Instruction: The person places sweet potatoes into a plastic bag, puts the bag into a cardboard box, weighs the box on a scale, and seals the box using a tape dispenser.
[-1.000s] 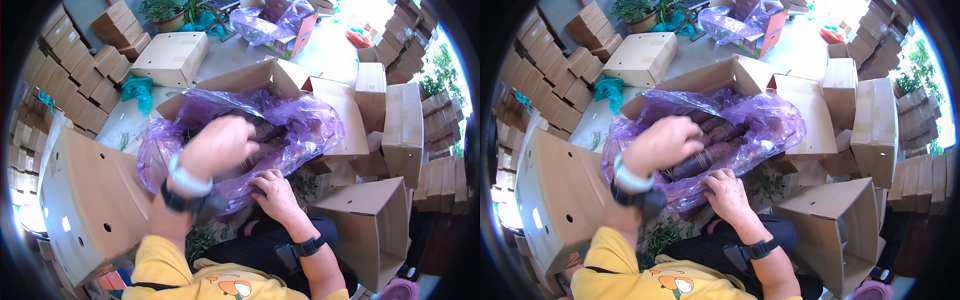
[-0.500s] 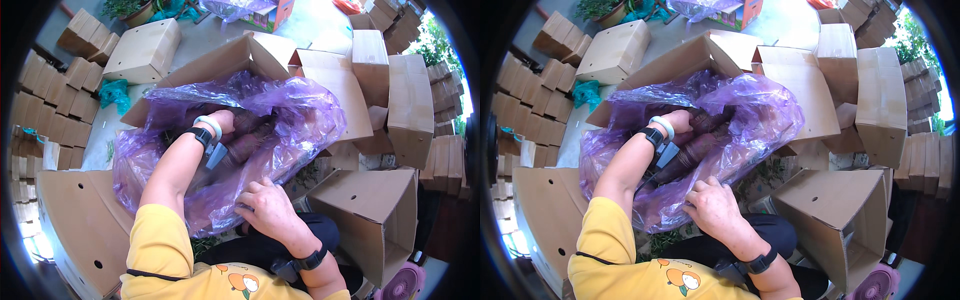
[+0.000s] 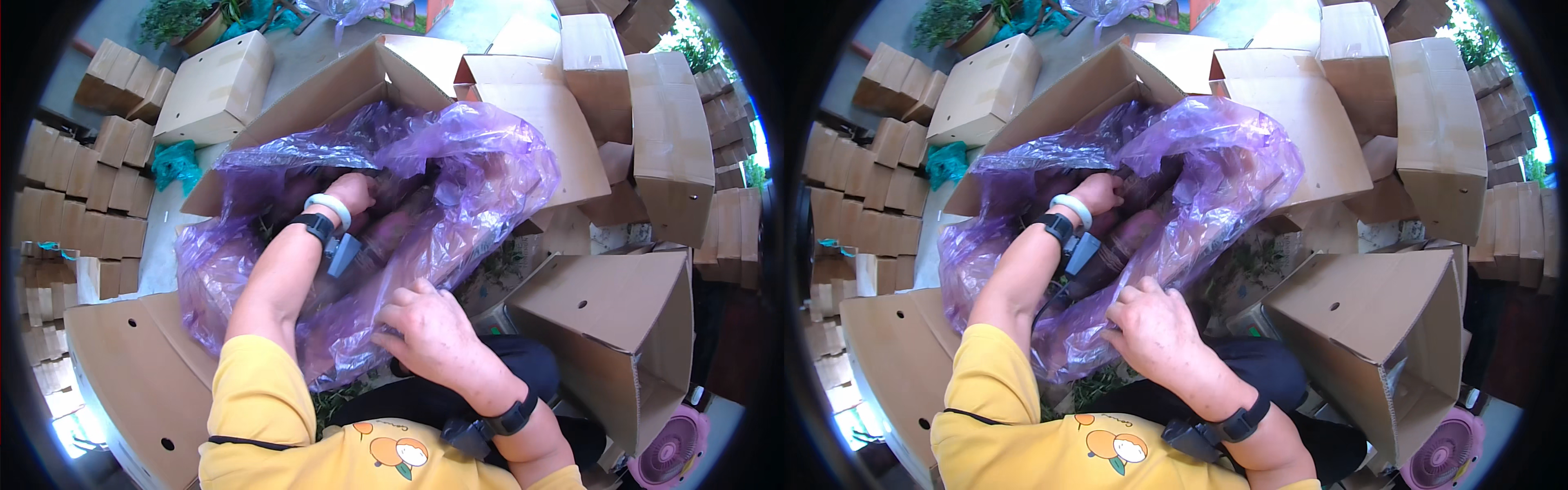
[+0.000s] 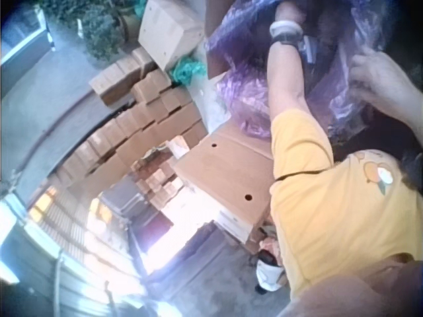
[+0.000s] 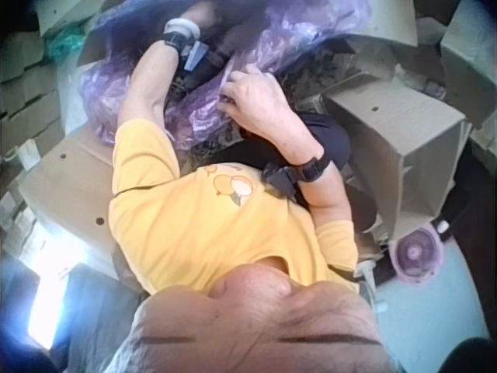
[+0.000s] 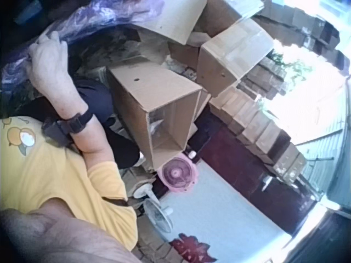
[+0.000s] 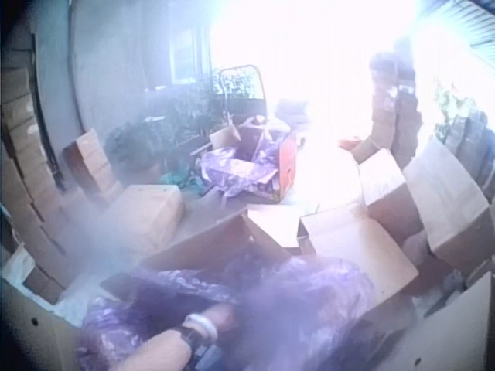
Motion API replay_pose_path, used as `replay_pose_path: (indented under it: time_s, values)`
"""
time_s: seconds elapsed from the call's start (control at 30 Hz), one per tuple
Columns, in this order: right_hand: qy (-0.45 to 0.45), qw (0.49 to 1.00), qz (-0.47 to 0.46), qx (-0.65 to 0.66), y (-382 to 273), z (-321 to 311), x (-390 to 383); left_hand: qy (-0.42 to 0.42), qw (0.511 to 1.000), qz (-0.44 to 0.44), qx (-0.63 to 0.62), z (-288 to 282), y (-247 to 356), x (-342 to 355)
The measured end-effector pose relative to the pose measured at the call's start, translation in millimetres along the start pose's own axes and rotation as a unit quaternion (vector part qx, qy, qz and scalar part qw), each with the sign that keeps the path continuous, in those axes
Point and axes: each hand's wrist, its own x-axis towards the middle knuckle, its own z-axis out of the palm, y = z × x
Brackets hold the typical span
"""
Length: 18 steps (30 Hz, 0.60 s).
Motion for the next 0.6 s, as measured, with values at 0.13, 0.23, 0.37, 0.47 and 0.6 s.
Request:
replay_pose_path:
  time_s: [0.13, 0.23, 0.37, 0.47, 0.6]
  values:
    - [0.008, 1.000, -0.005, -0.004, 1.7, 2.2, -0.1, 0.015, 0.991, 0.044, -0.125, -27.6, -4.3, -49.8]
    - [0.041, 0.999, -0.024, 0.014, 8.4, 9.7, 0.2, 0.037, 0.977, 0.054, -0.203, -31.8, -12.2, -80.5]
    - [0.052, 0.997, -0.028, 0.043, 10.9, 12.6, -0.1, 0.097, 0.936, 0.057, -0.333, -44.3, -22.0, -117.5]
    - [0.059, 0.996, -0.031, 0.060, 7.5, 10.8, -0.8, 0.199, 0.886, 0.067, -0.412, -63.6, -29.8, -149.2]
    - [0.074, 0.991, -0.016, 0.114, 6.6, 11.7, -2.4, 0.307, 0.824, 0.149, -0.453, -105.1, -15.7, -185.8]
